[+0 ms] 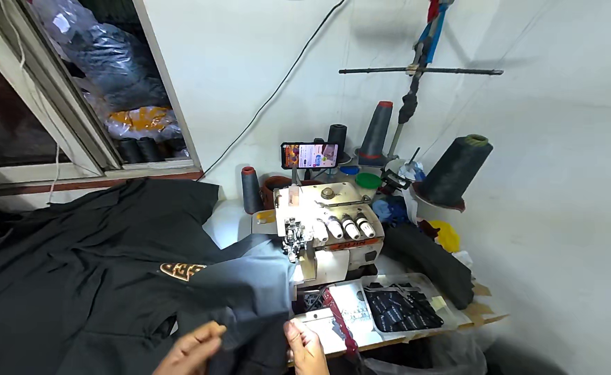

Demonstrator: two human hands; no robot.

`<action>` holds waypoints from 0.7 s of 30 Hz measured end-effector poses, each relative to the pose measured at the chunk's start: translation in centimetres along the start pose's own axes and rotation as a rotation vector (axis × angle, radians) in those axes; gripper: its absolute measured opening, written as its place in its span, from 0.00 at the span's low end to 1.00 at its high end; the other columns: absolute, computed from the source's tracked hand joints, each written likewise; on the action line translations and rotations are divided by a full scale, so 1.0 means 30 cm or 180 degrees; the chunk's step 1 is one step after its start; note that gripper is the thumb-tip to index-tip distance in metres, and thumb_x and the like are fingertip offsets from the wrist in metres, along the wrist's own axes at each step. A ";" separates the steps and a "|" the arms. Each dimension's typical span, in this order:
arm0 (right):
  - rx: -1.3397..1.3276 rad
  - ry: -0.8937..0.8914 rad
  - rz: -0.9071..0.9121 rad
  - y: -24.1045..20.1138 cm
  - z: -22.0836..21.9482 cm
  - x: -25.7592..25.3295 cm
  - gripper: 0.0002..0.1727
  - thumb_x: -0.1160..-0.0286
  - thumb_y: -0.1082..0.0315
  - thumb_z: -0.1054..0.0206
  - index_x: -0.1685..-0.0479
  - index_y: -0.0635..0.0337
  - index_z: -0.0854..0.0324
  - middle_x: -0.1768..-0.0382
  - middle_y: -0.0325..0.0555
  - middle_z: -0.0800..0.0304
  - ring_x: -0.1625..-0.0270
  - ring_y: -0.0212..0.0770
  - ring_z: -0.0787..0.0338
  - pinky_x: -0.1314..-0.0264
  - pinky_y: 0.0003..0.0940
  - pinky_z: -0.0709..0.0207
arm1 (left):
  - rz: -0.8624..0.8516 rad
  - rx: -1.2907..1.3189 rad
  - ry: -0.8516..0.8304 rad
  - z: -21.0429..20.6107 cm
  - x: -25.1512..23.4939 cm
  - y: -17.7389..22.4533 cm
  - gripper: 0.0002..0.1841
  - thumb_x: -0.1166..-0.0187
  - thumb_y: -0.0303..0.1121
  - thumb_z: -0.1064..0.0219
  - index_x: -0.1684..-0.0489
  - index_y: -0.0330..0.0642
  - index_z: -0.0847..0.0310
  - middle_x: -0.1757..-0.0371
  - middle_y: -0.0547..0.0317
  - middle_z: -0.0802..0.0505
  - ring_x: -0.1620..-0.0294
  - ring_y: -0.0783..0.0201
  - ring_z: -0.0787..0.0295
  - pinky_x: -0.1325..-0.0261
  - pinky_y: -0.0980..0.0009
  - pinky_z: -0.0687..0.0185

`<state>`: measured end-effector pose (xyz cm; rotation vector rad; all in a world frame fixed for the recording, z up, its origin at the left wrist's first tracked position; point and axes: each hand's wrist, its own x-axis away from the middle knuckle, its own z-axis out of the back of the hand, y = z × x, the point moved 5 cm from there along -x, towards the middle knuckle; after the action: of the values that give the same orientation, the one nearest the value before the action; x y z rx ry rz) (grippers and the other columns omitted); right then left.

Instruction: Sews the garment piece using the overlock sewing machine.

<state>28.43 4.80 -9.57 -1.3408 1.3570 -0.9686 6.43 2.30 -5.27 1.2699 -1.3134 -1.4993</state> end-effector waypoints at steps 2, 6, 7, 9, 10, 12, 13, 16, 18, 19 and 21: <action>0.0096 -0.0200 -0.0077 -0.011 -0.007 -0.026 0.18 0.13 0.64 0.42 0.77 0.56 0.22 0.80 0.28 0.26 0.78 0.19 0.28 0.72 0.17 0.33 | 0.0217 0.0478 0.0255 0.060 -0.033 0.067 0.10 0.14 0.39 0.40 0.51 0.61 0.10 0.54 0.71 0.04 0.55 0.77 0.08 0.50 0.75 0.11; -0.0117 -0.0340 -0.0657 -0.045 -0.036 -0.128 0.20 0.10 0.59 0.43 0.71 0.63 0.24 0.73 0.41 0.18 0.67 0.31 0.16 0.60 0.31 0.19 | 0.1042 -0.0589 0.0534 0.134 -0.144 0.092 0.10 0.14 0.30 0.46 0.64 0.50 0.20 0.69 0.72 0.14 0.71 0.80 0.19 0.70 0.82 0.25; -0.0352 -0.0216 -0.0792 -0.061 -0.040 -0.150 0.21 0.09 0.59 0.43 0.71 0.65 0.21 0.71 0.45 0.14 0.65 0.35 0.12 0.58 0.35 0.16 | 0.1108 -0.0553 0.0629 0.135 -0.160 0.109 0.11 0.12 0.28 0.47 0.65 0.48 0.21 0.70 0.70 0.14 0.71 0.79 0.19 0.69 0.82 0.24; -0.0742 0.0127 -0.0900 -0.097 -0.038 -0.173 0.19 0.11 0.64 0.40 0.71 0.67 0.17 0.71 0.49 0.10 0.66 0.38 0.09 0.59 0.36 0.14 | 0.0979 -0.0116 0.0654 0.113 -0.170 0.175 0.13 0.11 0.27 0.49 0.61 0.45 0.17 0.66 0.65 0.08 0.65 0.76 0.12 0.58 0.79 0.14; -0.0839 0.0309 -0.0818 -0.108 -0.032 -0.175 0.16 0.14 0.68 0.37 0.73 0.67 0.17 0.73 0.49 0.10 0.68 0.38 0.09 0.61 0.35 0.14 | 0.0850 0.0050 0.0597 0.105 -0.169 0.201 0.13 0.14 0.27 0.48 0.57 0.44 0.14 0.63 0.63 0.05 0.61 0.74 0.08 0.53 0.77 0.11; -0.0879 0.0567 -0.0570 -0.113 -0.014 -0.169 0.11 0.20 0.74 0.32 0.72 0.69 0.14 0.74 0.49 0.10 0.71 0.36 0.10 0.64 0.32 0.14 | 0.0692 0.0080 0.0593 0.108 -0.173 0.213 0.11 0.22 0.26 0.41 0.57 0.44 0.10 0.62 0.61 0.03 0.61 0.73 0.06 0.52 0.76 0.10; -0.0805 0.0577 -0.0486 -0.107 -0.007 -0.162 0.09 0.22 0.75 0.31 0.71 0.68 0.14 0.75 0.47 0.10 0.73 0.34 0.12 0.68 0.30 0.16 | 0.0657 0.0004 0.0741 0.115 -0.175 0.206 0.09 0.23 0.25 0.39 0.60 0.42 0.10 0.63 0.59 0.03 0.63 0.72 0.06 0.55 0.75 0.10; -0.0236 0.0164 -0.0213 -0.059 0.010 -0.105 0.08 0.25 0.71 0.29 0.72 0.64 0.13 0.76 0.39 0.13 0.75 0.26 0.18 0.72 0.24 0.25 | 0.0365 -0.0347 0.1141 0.124 -0.163 0.192 0.08 0.21 0.25 0.38 0.58 0.38 0.10 0.62 0.58 0.03 0.61 0.70 0.06 0.53 0.74 0.10; 0.0110 -0.0232 -0.0107 -0.030 0.011 -0.026 0.06 0.25 0.71 0.30 0.64 0.66 0.10 0.69 0.40 0.07 0.65 0.26 0.10 0.57 0.27 0.15 | -0.0037 -0.0691 0.1104 0.095 -0.132 0.213 0.08 0.22 0.31 0.36 0.57 0.45 0.09 0.62 0.66 0.03 0.61 0.74 0.06 0.54 0.76 0.09; 0.0209 -0.0378 -0.0092 -0.019 0.005 0.023 0.06 0.26 0.72 0.30 0.61 0.68 0.10 0.66 0.42 0.06 0.61 0.26 0.08 0.51 0.27 0.13 | -0.0258 -0.0911 0.0983 0.073 -0.106 0.227 0.07 0.22 0.35 0.34 0.59 0.50 0.09 0.63 0.72 0.05 0.62 0.78 0.08 0.55 0.78 0.11; 0.0224 -0.0588 -0.0016 0.000 -0.003 0.111 0.10 0.27 0.77 0.32 0.52 0.75 0.13 0.58 0.48 0.05 0.53 0.27 0.07 0.41 0.29 0.15 | -0.0627 -0.1329 0.0589 0.014 -0.052 0.249 0.05 0.19 0.40 0.32 0.61 0.59 0.09 0.65 0.85 0.07 0.64 0.88 0.14 0.59 0.85 0.16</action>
<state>28.57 1.48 -9.89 -1.3461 1.1706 -0.8654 5.88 2.51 2.36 1.2487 -0.7235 -1.6405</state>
